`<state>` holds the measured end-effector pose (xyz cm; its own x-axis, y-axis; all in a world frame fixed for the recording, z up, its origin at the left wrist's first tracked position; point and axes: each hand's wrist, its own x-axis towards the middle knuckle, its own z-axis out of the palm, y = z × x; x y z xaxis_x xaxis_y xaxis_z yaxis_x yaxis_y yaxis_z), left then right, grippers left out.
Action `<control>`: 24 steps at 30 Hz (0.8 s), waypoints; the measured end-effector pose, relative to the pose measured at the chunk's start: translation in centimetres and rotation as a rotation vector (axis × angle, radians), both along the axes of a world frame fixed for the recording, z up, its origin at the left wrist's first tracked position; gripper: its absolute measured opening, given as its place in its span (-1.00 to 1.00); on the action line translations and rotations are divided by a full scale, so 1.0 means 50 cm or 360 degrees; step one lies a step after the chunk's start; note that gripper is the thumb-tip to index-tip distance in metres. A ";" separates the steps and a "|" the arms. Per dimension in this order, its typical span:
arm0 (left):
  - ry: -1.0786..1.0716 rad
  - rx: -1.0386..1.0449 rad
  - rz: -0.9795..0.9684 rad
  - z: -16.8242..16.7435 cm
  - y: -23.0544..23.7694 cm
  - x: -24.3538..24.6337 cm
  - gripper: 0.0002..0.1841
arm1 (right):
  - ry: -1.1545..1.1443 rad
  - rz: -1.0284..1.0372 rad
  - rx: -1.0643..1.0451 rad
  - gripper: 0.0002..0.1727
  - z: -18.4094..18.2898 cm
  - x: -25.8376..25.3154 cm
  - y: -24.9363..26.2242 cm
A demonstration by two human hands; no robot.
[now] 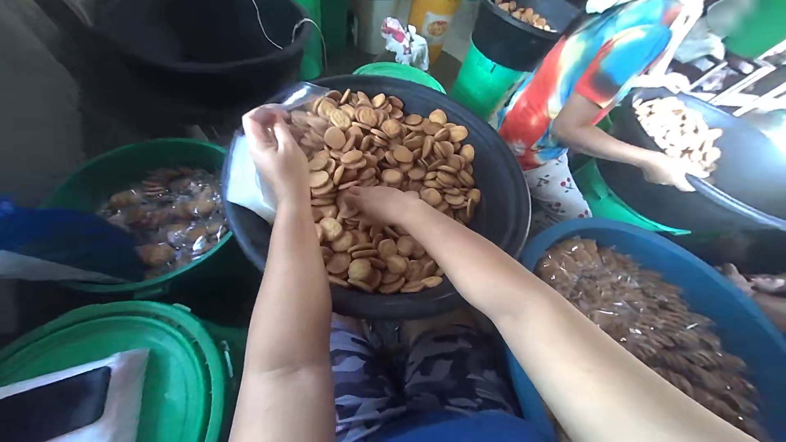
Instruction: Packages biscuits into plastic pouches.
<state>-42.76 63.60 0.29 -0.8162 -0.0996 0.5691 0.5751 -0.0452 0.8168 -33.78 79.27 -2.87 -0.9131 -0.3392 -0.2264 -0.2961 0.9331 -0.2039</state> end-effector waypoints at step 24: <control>-0.0271 0.0015 -0.0118 -0.001 0.006 -0.007 -0.58 | -0.0364 -0.0263 -0.1205 -0.38 -0.034 0.013 -0.047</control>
